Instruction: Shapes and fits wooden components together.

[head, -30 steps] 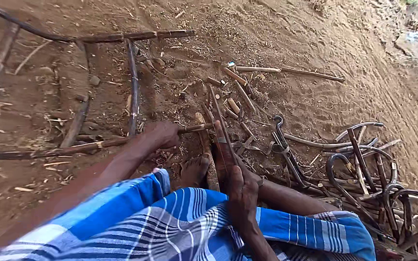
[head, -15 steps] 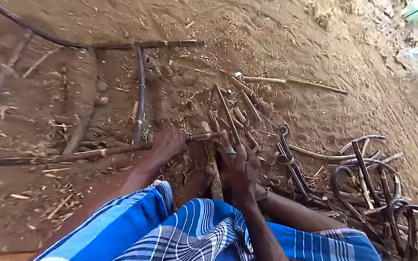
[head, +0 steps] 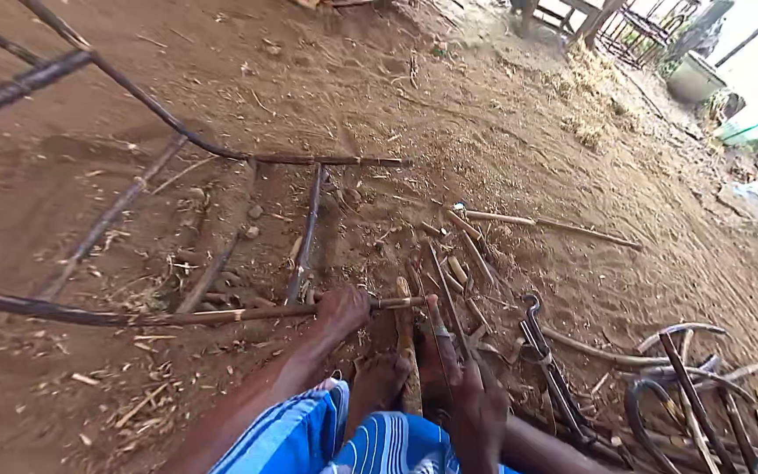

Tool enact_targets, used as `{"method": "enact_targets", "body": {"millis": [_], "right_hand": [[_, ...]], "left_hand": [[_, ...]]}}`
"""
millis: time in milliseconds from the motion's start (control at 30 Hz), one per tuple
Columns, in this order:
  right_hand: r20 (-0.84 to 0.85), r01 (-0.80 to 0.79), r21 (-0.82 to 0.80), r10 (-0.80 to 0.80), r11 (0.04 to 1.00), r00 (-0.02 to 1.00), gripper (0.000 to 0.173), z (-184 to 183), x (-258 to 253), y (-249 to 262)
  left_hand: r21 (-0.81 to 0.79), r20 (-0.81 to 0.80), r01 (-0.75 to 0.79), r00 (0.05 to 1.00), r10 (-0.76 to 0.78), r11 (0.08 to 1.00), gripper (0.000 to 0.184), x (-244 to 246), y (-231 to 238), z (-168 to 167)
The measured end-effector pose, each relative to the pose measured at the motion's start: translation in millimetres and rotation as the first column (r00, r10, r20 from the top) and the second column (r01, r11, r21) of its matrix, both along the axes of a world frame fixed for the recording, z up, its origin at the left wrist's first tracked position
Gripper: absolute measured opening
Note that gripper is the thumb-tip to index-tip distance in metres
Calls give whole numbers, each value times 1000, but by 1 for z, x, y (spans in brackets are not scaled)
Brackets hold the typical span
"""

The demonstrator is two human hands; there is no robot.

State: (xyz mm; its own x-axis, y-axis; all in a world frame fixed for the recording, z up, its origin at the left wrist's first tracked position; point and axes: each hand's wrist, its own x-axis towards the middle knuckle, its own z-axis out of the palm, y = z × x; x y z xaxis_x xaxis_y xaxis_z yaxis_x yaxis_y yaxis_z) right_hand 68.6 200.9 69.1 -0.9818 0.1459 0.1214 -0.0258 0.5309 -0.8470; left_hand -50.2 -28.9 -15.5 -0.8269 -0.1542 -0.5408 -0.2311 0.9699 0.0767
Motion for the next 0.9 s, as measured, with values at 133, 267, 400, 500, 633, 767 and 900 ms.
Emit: {"method": "enact_targets", "body": {"millis": [133, 267, 400, 500, 633, 767, 900], "right_hand": [[244, -9, 3, 8, 1000, 970, 59, -15, -26, -1], [8, -2, -32, 2, 999, 1000, 46, 9, 21, 15], [217, -33, 12, 30, 999, 976, 52, -28, -35, -10], [145, -11, -13, 13, 1000, 989, 52, -6, -6, 5], [-16, -42, -60, 41, 997, 999, 46, -6, 3, 2], [223, -48, -67, 62, 997, 973, 54, -23, -27, -5], [-28, -41, -72, 39, 997, 999, 50, 7, 32, 21]], "left_hand": [[8, 6, 26, 1000, -26, 1000, 37, 10, 9, -2], [15, 21, 11, 1000, -12, 1000, 38, 7, 7, 12], [32, 26, 38, 999, -39, 999, 34, 10, 9, -1], [18, 22, 26, 999, -26, 1000, 35, 13, 13, 8], [45, 20, -24, 1000, 24, 999, 35, 3, 3, 13], [55, -11, 36, 999, -36, 998, 32, 12, 9, 1], [46, -10, 10, 1000, -10, 999, 30, 7, 6, 9]]}}
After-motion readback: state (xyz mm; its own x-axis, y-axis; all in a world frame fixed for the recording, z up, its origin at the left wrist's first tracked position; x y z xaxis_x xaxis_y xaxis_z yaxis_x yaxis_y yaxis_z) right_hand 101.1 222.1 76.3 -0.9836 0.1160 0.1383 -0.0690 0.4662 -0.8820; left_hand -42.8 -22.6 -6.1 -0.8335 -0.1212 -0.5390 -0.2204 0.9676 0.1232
